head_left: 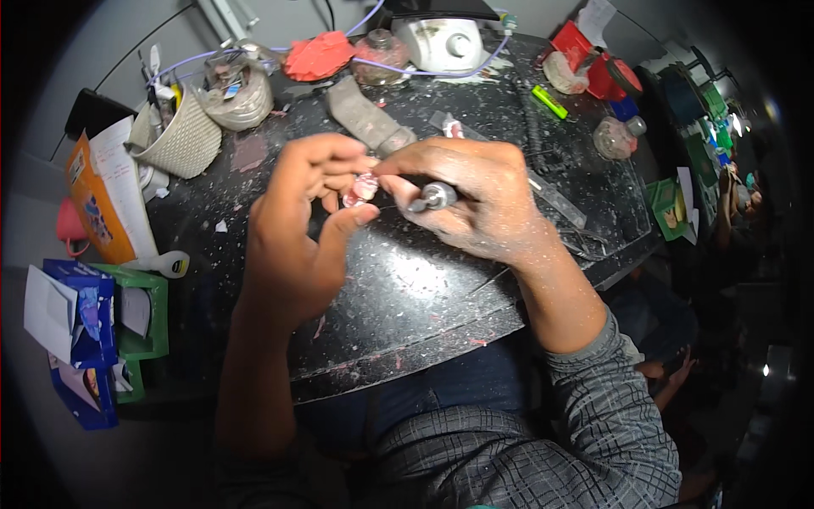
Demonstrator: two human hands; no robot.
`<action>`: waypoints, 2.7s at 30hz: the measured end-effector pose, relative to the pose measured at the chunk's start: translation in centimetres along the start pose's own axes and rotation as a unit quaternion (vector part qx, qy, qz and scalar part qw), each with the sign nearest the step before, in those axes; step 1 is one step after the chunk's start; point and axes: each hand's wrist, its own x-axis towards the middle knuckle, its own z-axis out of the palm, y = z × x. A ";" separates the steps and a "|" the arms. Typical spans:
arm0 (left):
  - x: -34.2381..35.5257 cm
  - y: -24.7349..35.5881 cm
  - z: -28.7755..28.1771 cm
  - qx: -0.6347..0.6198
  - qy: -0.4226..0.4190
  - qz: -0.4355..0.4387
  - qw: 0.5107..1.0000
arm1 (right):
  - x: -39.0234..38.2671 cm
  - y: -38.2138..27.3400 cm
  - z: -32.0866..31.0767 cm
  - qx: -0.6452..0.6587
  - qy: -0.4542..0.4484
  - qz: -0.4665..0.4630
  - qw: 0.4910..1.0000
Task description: The person holds a pink acrylic denture base and uses a rotary handpiece to grind and trim its surfaces. They also use a pair of pliers to adjust a metal wire component attached to the base.
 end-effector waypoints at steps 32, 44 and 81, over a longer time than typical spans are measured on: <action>1.3 -0.9 -3.0 -0.222 0.009 -0.070 0.972 | -12.1 -2.8 -17.5 -0.196 -0.208 0.356 0.890; 1.3 -0.4 -2.5 -0.262 0.006 -0.051 0.964 | -11.7 -2.9 -14.6 -0.190 -0.135 0.419 0.878; 1.3 -0.7 -3.3 0.130 -0.039 0.027 0.990 | 0.5 1.5 -5.4 0.053 -0.232 0.083 0.968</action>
